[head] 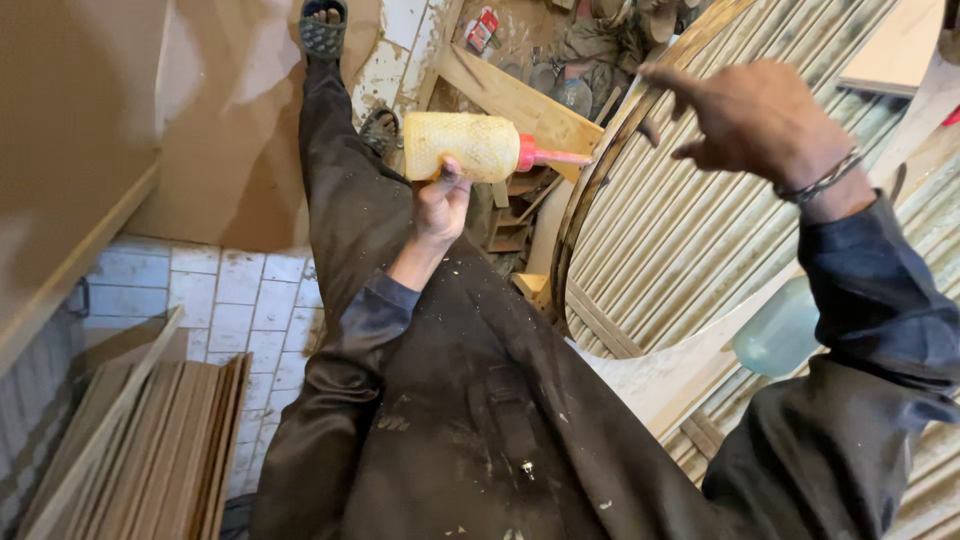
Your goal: The person places a round mirror on a workbench and applies glue along its edge using a squeeze bottle. They repeatedly squeeze the bottle and spread the glue around the mirror's perimeter with their finger.
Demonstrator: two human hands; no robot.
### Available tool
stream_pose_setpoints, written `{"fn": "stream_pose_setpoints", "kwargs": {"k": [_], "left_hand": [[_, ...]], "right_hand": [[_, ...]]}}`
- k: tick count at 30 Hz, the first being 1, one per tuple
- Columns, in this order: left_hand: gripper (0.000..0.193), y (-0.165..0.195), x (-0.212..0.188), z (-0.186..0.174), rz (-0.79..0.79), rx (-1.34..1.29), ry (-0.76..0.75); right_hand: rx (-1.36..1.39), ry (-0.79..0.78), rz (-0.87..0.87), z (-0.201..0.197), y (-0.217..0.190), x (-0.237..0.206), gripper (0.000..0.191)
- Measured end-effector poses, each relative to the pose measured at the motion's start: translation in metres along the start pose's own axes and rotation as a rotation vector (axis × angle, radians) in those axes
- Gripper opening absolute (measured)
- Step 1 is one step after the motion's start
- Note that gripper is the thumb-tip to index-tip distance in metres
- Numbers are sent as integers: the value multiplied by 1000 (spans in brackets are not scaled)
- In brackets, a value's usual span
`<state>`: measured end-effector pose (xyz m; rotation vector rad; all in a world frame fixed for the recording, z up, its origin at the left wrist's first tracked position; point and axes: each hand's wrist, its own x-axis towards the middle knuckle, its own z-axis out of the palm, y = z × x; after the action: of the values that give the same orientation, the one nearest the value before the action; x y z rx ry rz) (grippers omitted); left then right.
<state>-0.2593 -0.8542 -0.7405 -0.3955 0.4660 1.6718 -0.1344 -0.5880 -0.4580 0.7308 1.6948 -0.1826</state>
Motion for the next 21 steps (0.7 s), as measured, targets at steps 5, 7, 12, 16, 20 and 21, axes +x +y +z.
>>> {"fn": "stream_pose_setpoints", "kwargs": {"k": [5, 7, 12, 16, 20, 21], "left_hand": [[52, 3, -19, -13, 1, -21, 16], [52, 1, -26, -20, 9, -28, 34], [49, -4, -43, -41, -3, -37, 71], [49, -7, -54, -56, -34, -63, 102], [52, -18, -58, -65, -23, -66, 159], [52, -21, -57, -66, -26, -58, 174]], "right_hand": [[-25, -10, -79, 7, -37, -6, 96], [-41, -27, -81, 14, -50, -7, 94], [-78, 30, -176, 33, -72, -10, 94], [-110, -64, -141, 43, -87, -12, 94], [-77, -19, -216, 56, -100, -13, 90], [-86, -10, -236, 61, -103, -12, 93]]}}
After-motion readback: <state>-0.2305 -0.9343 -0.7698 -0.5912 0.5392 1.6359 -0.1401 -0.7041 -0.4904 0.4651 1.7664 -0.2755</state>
